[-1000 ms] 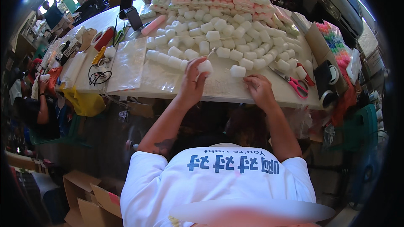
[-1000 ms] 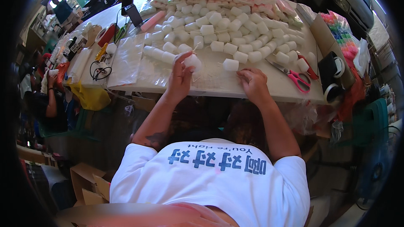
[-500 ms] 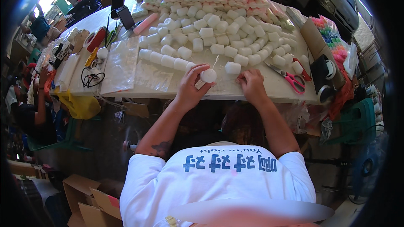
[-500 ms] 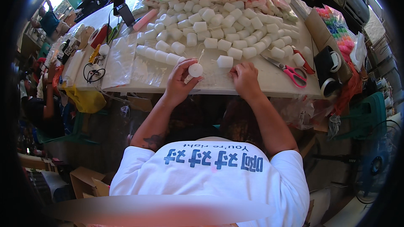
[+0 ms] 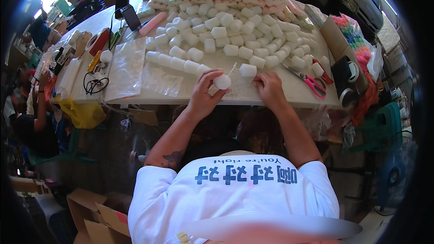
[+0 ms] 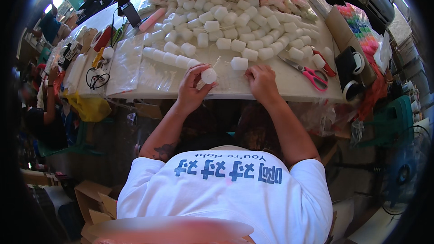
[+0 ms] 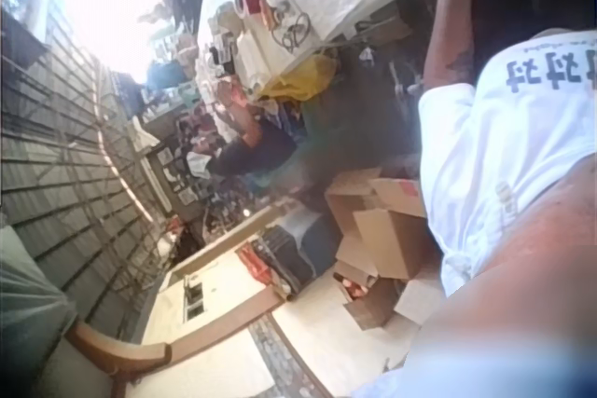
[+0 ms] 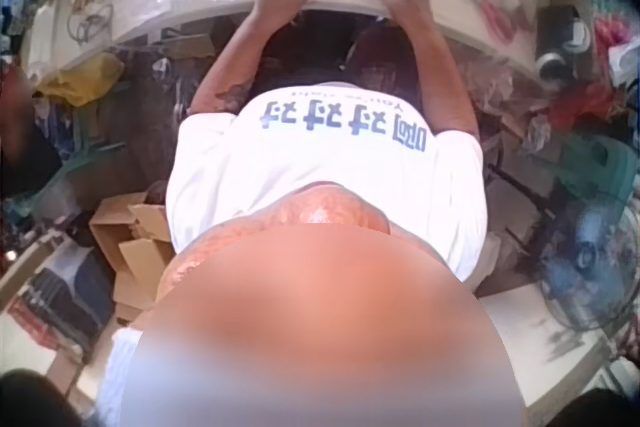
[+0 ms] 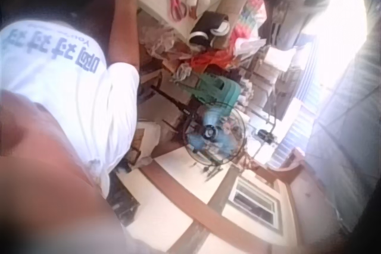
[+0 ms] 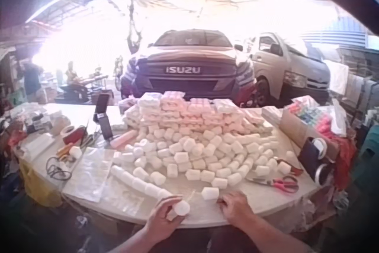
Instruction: The person threads white foam cylinders onto a string and ties knots to secure them, repeating the process to form a long garland. The person uses pink-handled scissors to cut the string between pieces and continues assembling the garland on a cluttered table.
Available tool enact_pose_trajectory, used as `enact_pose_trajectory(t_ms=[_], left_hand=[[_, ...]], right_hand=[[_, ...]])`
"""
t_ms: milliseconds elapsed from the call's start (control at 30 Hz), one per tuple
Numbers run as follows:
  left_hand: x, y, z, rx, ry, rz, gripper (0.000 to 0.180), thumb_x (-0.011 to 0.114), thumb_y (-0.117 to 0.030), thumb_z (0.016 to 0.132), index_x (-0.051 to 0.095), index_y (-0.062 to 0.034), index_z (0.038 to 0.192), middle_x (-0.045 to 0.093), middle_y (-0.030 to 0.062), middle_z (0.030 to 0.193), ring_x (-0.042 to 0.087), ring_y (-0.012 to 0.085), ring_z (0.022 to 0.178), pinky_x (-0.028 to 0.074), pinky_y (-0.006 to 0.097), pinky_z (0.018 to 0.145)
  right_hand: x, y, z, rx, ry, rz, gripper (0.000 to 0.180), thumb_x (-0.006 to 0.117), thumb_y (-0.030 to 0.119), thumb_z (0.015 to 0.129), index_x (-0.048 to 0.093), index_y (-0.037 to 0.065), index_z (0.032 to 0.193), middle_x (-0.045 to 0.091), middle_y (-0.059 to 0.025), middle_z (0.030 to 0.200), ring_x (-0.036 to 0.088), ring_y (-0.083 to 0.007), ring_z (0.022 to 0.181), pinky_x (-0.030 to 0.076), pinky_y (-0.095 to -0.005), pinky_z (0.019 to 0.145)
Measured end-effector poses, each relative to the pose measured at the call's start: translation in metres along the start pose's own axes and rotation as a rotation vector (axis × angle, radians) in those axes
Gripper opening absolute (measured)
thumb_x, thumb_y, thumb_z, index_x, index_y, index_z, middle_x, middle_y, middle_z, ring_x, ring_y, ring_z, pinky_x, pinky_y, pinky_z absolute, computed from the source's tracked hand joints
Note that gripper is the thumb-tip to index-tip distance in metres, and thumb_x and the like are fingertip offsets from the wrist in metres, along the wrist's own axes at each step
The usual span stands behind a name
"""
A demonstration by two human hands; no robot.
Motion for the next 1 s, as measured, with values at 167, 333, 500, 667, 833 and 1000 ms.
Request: enact_pose_trajectory(t_ms=[167,333,500,667,833,1000], left_hand=[[0.0,0.006,-0.003,-0.036,-0.04,-0.062,0.044,0.074,0.001,0.076,0.054,-0.0036,0.116,0.053,0.0113,0.116,0.056,0.0219,0.108,0.049,0.034,0.094],[-0.002,0.005,-0.002,-0.049,-0.022,0.003,0.044,0.076,-0.002,0.075,0.055,-0.0041,0.114,0.054,0.0115,0.115,0.058,0.0227,0.105,0.049,0.034,0.092],[0.001,-0.006,0.002,0.007,0.013,0.215,0.043,0.077,-0.009,0.074,0.057,-0.0057,0.113,0.058,0.0124,0.11,0.059,0.0283,0.101,0.049,0.036,0.087],[0.005,-0.018,0.006,0.065,0.03,0.35,0.044,0.078,-0.009,0.072,0.058,-0.0067,0.112,0.06,0.0118,0.112,0.059,0.0291,0.103,0.047,0.037,0.089],[0.008,-0.021,0.008,0.082,0.043,0.354,0.044,0.078,-0.009,0.072,0.058,-0.0068,0.111,0.06,0.012,0.113,0.059,0.0297,0.104,0.047,0.037,0.09],[0.014,-0.026,0.011,0.123,0.059,0.343,0.042,0.078,-0.012,0.073,0.058,-0.0069,0.11,0.06,0.0127,0.111,0.06,0.0319,0.101,0.049,0.038,0.085]], right_hand=[[0.001,0.0,-0.001,-0.042,0.003,0.011,0.007,0.064,0.009,0.08,0.062,0.006,0.086,0.061,-0.0094,0.086,0.055,-0.0315,0.093,0.042,-0.0408,0.083],[-0.004,-0.004,-0.003,0.132,0.008,0.268,0.005,0.062,0.007,0.085,0.06,0.003,0.088,0.061,-0.0085,0.083,0.058,-0.0249,0.082,0.046,-0.035,0.075],[-0.007,-0.001,-0.003,0.359,0.097,0.848,0.009,0.06,0.007,0.091,0.058,0.0,0.096,0.064,-0.0056,0.084,0.06,-0.0129,0.078,0.048,-0.0262,0.071],[-0.016,0.013,-0.005,0.404,0.089,1.153,0.011,0.062,0.002,0.089,0.057,0.001,0.099,0.065,-0.0059,0.088,0.062,-0.0111,0.084,0.049,-0.0243,0.077],[-0.024,0.025,-0.009,0.369,0.037,1.225,0.013,0.064,-0.001,0.087,0.061,-0.001,0.099,0.067,-0.0069,0.092,0.063,-0.0124,0.086,0.05,-0.024,0.081],[-0.024,0.037,-0.019,0.302,0.053,1.015,0.013,0.066,-0.001,0.085,0.067,0.001,0.097,0.068,-0.0054,0.092,0.063,-0.0109,0.085,0.049,-0.023,0.079]])
Point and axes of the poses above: each hand's wrist, its own z-axis towards the middle knuckle, its own x-axis out of the palm, y = z × x, the point moved 4 cm from there along z, towards the middle knuckle
